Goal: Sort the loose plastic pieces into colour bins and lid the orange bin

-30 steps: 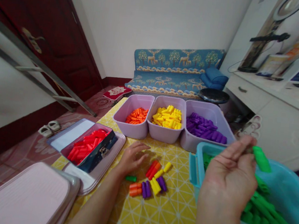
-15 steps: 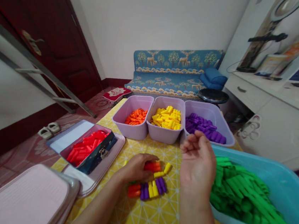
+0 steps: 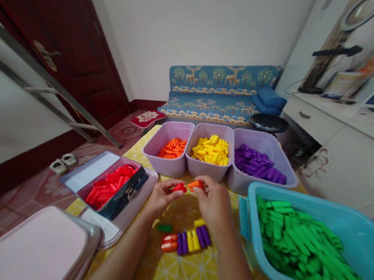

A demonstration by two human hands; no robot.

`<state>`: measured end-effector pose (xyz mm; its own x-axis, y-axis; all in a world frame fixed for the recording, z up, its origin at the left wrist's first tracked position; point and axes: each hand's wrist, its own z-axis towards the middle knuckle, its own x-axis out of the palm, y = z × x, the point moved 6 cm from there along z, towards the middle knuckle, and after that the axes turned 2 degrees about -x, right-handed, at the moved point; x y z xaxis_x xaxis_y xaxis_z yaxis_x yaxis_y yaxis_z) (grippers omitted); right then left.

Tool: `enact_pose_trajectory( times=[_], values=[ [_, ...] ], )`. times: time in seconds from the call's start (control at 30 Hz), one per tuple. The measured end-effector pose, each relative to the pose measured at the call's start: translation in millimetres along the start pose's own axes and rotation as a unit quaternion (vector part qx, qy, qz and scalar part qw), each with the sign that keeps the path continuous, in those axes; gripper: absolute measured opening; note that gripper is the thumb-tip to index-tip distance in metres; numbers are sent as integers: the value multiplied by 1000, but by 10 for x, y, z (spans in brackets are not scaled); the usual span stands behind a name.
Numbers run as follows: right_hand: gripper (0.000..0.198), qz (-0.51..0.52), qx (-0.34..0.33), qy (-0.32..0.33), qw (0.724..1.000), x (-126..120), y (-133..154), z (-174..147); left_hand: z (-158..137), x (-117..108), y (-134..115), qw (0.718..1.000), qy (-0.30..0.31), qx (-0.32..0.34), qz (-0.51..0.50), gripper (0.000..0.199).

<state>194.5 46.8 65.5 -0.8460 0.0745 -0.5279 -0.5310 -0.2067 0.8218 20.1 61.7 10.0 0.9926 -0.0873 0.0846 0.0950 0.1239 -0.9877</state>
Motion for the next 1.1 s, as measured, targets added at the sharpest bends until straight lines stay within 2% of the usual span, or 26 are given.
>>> enact_pose_trajectory(
  times=[0.07,0.17,0.23,0.3,0.43,0.57,0.63,0.7,0.8,0.87,0.9,1.0,1.1],
  values=[
    [24,-37,8,9,999,-27,-54,-6,15,-90,-24,999,-36,16,-2,34],
    [16,-130,-5,123,984,103,-118,-61,16,-129,-67,998,-52,25,-11,36],
    [14,-151,-19,165,975,191,-122,-101,8,-90,-73,998,-41,16,-35,37],
    [20,-122,-19,146,982,223,-86,-100,0,-37,-70,998,-33,9,-52,38],
    [33,-10,0,68,998,213,29,-38,-10,31,-81,999,-29,20,-36,36],
    [20,66,-31,36,997,199,139,-1,-40,93,-174,999,-3,41,10,31],
    [14,69,-44,20,996,174,151,3,-71,128,-297,994,8,81,75,26],
    [12,69,-48,-6,996,126,137,3,-115,138,-475,971,-15,159,178,20],
    [12,61,-44,-34,997,40,102,-2,-186,100,-706,895,-100,270,342,29],
    [15,47,-37,-6,998,22,83,-7,-184,56,-745,849,-134,286,423,45],
    [16,41,-32,21,998,28,76,-10,-163,35,-728,836,-133,276,456,53],
    [18,39,-14,89,995,59,56,-23,-87,-15,-620,823,-86,227,513,69],
    [16,74,-10,58,996,49,71,-9,-76,-36,-587,832,-54,217,507,60]
  ],
)
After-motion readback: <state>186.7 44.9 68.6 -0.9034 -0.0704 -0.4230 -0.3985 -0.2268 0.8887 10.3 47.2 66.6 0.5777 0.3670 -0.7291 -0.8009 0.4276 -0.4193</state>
